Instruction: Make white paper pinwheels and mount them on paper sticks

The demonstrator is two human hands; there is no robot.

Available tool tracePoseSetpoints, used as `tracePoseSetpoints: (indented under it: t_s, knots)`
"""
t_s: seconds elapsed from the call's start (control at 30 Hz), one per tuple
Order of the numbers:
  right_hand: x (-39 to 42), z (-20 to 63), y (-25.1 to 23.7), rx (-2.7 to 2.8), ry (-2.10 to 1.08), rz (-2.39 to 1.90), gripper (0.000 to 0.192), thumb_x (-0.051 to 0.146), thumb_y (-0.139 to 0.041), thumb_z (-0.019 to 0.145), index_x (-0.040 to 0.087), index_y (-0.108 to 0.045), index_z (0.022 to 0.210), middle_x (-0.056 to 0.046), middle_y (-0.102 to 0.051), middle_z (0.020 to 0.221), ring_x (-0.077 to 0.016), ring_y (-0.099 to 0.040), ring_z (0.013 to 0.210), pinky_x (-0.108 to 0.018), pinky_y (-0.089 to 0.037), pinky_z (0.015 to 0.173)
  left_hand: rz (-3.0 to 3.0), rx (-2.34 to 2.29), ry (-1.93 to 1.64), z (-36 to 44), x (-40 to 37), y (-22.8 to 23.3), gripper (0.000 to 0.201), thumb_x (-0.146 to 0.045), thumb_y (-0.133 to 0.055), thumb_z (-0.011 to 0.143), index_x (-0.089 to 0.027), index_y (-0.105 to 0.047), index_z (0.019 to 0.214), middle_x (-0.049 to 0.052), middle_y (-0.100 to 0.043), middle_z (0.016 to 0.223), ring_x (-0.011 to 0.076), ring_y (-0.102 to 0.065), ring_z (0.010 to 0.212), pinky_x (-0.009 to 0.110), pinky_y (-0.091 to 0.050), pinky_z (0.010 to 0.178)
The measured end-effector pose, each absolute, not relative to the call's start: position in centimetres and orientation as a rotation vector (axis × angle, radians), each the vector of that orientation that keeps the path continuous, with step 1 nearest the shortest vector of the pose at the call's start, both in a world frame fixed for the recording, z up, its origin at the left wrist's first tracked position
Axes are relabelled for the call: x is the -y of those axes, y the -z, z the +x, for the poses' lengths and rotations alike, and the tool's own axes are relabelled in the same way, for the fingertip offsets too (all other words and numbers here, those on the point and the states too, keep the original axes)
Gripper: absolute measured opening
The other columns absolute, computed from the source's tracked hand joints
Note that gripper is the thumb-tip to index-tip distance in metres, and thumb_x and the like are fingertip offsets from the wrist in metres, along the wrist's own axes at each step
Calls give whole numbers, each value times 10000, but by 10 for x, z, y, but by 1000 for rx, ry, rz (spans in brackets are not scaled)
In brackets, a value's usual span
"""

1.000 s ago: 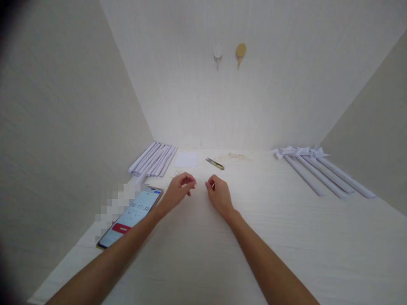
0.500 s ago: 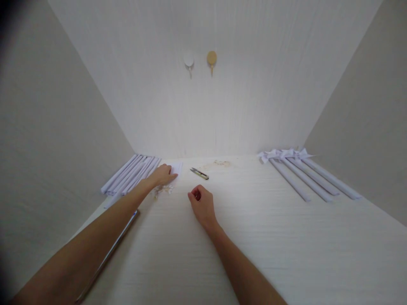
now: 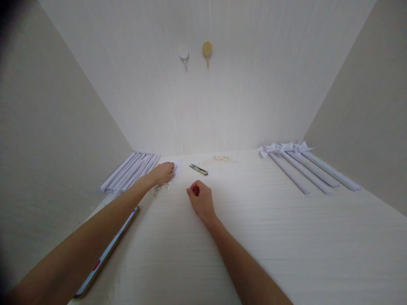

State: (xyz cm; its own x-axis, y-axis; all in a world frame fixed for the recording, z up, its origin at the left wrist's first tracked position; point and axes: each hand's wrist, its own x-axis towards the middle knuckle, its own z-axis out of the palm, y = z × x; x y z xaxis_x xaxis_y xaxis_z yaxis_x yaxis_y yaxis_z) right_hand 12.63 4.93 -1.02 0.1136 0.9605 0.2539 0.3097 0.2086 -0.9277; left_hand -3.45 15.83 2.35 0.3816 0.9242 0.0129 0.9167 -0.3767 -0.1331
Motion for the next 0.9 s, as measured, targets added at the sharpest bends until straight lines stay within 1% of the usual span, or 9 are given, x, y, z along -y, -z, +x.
tracePoseSetpoints:
  t_s: [0.17, 0.3, 0.4, 0.57, 0.7, 0.73, 0.83, 0.9]
  knots:
    - [-49, 127, 10, 1416, -766, -1304, 126, 193, -495, 646, 190, -429, 538, 38, -444, 486, -101, -399, 459, -224, -318, 459, -2468, 1661, -90, -28, -150, -21, 286, -97, -310, 768, -79, -563, 900, 163, -600, 924, 212, -558, 877, 291, -392, 760]
    - [-49, 126, 12, 1409, -769, -1302, 128, 191, -495, 649, 191, -428, 540, 42, -446, 487, -99, -400, 460, -221, -316, 461, -2381, 1718, -44, -27, -150, -24, 299, -78, -312, 767, -69, -591, 873, 187, -603, 900, 239, -565, 861, 319, -402, 737]
    - [-50, 126, 13, 1424, -769, -1302, 128, 192, -501, 650, 189, -429, 543, 40, -451, 499, -97, -404, 468, -221, -315, 467, -2293, 1779, 31, -27, -151, -32, 329, -111, -296, 785, -68, -609, 875, 197, -608, 888, 256, -565, 846, 343, -407, 713]
    - [-50, 126, 13, 1442, -759, -1301, 125, 185, -502, 647, 189, -434, 542, 42, -453, 499, -96, -406, 470, -220, -317, 471, -2223, 1812, 174, -29, -149, -54, 354, -226, -303, 814, -111, -628, 894, 161, -622, 879, 265, -550, 857, 365, -391, 722]
    - [-49, 127, 13, 1446, -769, -1288, 123, 191, -503, 643, 188, -434, 541, 42, -447, 500, -98, -404, 471, -223, -317, 471, -2224, 1848, 503, -32, -139, -80, 281, -269, -406, 773, -124, -646, 775, 130, -619, 767, 277, -539, 843, 382, -374, 724]
    - [-49, 128, 13, 1446, -769, -1283, 121, 192, -504, 641, 187, -435, 541, 42, -445, 500, -98, -404, 472, -224, -316, 471, -2220, 1887, 766, -32, -135, -87, 227, -269, -475, 732, -116, -644, 716, 121, -610, 722, 278, -533, 832, 391, -363, 734]
    - [-50, 128, 14, 1431, -776, -1254, 114, 197, -510, 627, 183, -446, 534, 44, -441, 490, -95, -398, 465, -224, -313, 468, -2201, 1881, 1028, -29, -119, -103, 215, -324, -523, 699, -134, -623, 694, 82, -590, 696, 230, -517, 786, 379, -356, 744]
    - [-52, 128, 15, 1359, -823, -1215, 111, 211, -525, 608, 181, -453, 528, 51, -438, 476, -89, -391, 450, -221, -310, 455, -2235, 1896, 1279, -26, -105, -105, 232, -361, -546, 672, -137, -595, 642, 50, -566, 647, 170, -499, 679, 325, -381, 693]
